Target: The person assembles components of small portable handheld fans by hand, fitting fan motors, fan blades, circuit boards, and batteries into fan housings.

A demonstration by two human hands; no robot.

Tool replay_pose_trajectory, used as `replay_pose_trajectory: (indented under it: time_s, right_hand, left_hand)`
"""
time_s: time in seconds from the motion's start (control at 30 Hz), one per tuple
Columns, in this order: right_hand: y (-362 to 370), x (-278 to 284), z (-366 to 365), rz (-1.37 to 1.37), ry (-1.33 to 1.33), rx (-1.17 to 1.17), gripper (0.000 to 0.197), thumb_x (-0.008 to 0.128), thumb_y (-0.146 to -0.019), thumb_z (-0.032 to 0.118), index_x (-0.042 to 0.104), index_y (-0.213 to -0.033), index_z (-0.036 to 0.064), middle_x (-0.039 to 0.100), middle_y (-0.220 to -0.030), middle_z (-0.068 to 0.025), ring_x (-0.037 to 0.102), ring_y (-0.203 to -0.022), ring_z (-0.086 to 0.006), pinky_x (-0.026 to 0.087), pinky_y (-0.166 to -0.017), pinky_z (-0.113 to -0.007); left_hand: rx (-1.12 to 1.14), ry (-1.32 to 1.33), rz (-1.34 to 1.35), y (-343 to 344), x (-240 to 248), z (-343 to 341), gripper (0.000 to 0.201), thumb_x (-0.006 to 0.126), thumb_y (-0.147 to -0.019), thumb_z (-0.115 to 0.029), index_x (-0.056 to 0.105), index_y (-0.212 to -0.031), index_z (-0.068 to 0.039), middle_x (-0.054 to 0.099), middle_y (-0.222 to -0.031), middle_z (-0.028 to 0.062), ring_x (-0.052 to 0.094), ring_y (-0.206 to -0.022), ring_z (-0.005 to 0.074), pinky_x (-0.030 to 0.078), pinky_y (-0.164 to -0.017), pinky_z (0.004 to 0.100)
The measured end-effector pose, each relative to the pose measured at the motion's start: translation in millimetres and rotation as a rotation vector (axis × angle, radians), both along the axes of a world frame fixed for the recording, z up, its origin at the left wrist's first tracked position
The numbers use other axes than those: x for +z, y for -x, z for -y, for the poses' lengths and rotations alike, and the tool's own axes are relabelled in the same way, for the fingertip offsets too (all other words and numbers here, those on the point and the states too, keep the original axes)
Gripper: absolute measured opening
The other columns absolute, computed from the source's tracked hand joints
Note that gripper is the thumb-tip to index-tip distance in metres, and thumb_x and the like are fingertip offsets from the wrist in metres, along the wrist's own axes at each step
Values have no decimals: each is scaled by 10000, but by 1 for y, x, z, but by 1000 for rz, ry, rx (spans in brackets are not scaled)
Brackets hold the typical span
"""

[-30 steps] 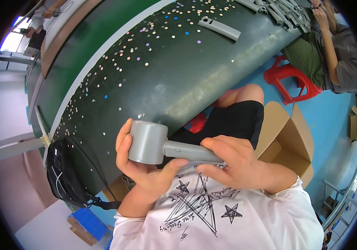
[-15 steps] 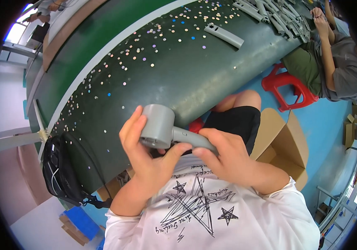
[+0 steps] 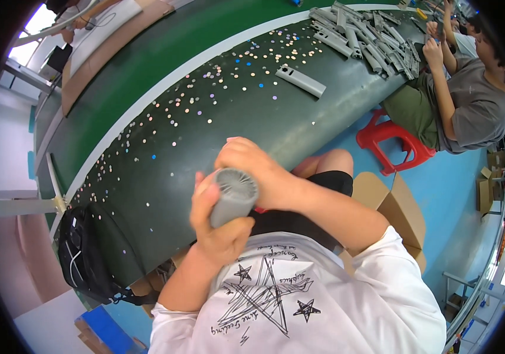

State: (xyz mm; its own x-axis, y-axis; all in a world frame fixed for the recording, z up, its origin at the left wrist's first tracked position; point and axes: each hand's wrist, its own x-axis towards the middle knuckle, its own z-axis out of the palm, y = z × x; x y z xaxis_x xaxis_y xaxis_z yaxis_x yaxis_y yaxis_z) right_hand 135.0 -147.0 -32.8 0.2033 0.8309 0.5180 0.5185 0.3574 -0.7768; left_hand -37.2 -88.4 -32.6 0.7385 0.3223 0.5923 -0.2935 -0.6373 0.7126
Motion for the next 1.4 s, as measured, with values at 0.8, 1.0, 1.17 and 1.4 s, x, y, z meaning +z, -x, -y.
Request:
replay_pose_trajectory:
  time_s: [0.8,1.0,1.17,1.4]
  right_hand:
    - [27,25,76,-1164,463,310,424,475,-1012,281,485,-1320,-10,541,-683,-33,393,-506,-46,305,-451,-210]
    - [32,19,87,-1299,502,349,401,410,-1021,289,516,-1264,-11,573,-699,-57,437,-496,-73,342,-457,-218]
    - [33,23,87,-1393,578,220,414,439,-1020,376,592,-1055,-8,577,-685,-55,452,-476,-87,366,-460,-225]
    - [31,14,84,-1356,606,200,471,496,-988,458,571,-949,-6,572,-675,-78,495,-467,-125,399,-438,-246]
  left_hand:
    - [261,261,-301,12,38,-24,1116,906,-603,-139,242,-1496,-48,336,-1438,151,576,-984,187,479,-654,251]
    - [258,110,-295,1,51,-17,1036,901,-625,-220,320,-1463,-40,341,-1331,175,461,-1146,281,491,-805,338]
    - [249,195,-339,0,48,-13,941,866,-681,-229,352,-1444,-27,349,-1322,181,460,-1153,303,452,-912,381]
    - [110,223,-184,-14,24,-27,552,638,-927,-276,457,-1367,2,437,-1325,200,520,-1149,292,480,-893,369]
